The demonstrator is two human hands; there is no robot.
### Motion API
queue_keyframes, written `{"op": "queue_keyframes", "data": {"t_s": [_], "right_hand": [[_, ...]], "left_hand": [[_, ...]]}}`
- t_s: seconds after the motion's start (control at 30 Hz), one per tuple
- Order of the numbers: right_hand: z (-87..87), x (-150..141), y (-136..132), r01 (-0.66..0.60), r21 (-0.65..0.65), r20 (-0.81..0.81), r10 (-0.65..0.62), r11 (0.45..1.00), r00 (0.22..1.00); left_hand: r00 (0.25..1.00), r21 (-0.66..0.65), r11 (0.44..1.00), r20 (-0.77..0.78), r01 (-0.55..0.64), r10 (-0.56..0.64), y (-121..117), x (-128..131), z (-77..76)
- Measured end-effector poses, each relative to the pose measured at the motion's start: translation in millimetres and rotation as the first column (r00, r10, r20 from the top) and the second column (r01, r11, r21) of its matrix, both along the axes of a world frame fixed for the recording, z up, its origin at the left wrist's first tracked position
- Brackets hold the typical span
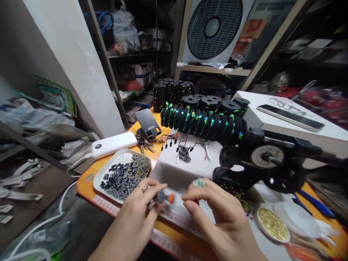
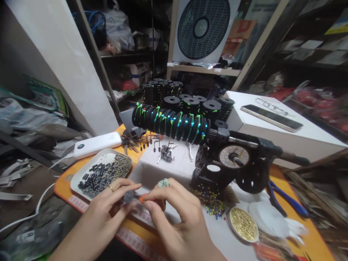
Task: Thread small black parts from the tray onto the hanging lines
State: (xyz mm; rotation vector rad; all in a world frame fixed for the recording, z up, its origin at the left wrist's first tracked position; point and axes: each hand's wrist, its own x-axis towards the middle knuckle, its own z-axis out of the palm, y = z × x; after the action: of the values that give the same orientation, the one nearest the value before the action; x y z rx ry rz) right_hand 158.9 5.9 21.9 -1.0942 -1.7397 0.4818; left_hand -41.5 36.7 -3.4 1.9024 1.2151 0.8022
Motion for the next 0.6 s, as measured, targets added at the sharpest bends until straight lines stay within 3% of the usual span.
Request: {"op": "queue_keyframes", "data": {"t_s": [0.07,0.13,0.27,0.37,0.47,0.53,0.6], "right_hand": [[-1.6,-1,0,0.005,0.006,0.0,-0.005,1.0,1.0],[-2.3,-1,-1,-0.009,0.017,-0.003,0.009,1.0,1.0],[-0.3,-3,-5,-0.052,0.039,-0.001,0.052,0.998,0.999],[0.5,-4,-7,-0.099,0.05,-0.003,0.099,0.994,0.995],[-1.3,-4,-8,-0.146,0.079,0.025,0.144,0.986,0.989],[-3.2,-5,-9,-0.144,0.073,0.056,0.14,0.987,0.989],[-4.8,-6,-9,-0.131,0.047,0.086,0.127,0.99,0.988]], "left_hand": [[0.998,-0.022,0.999,0.05,-0.03,0.031,-2,5,0.5],[0.968,-0.047,0.993,0.222,-0.105,0.113,-6,11,2.7],[0.787,-0.054,0.984,0.594,-0.168,0.167,-18,24,10.9],[0.617,-0.117,0.989,0.772,-0.096,0.151,-25,36,13.1],[0.451,-0.229,0.967,0.878,0.108,0.157,-28,41,11.0],[0.471,-0.257,0.956,0.867,0.145,0.162,-28,41,8.6],[0.532,-0.282,0.956,0.824,0.082,0.198,-25,38,6.1]]}}
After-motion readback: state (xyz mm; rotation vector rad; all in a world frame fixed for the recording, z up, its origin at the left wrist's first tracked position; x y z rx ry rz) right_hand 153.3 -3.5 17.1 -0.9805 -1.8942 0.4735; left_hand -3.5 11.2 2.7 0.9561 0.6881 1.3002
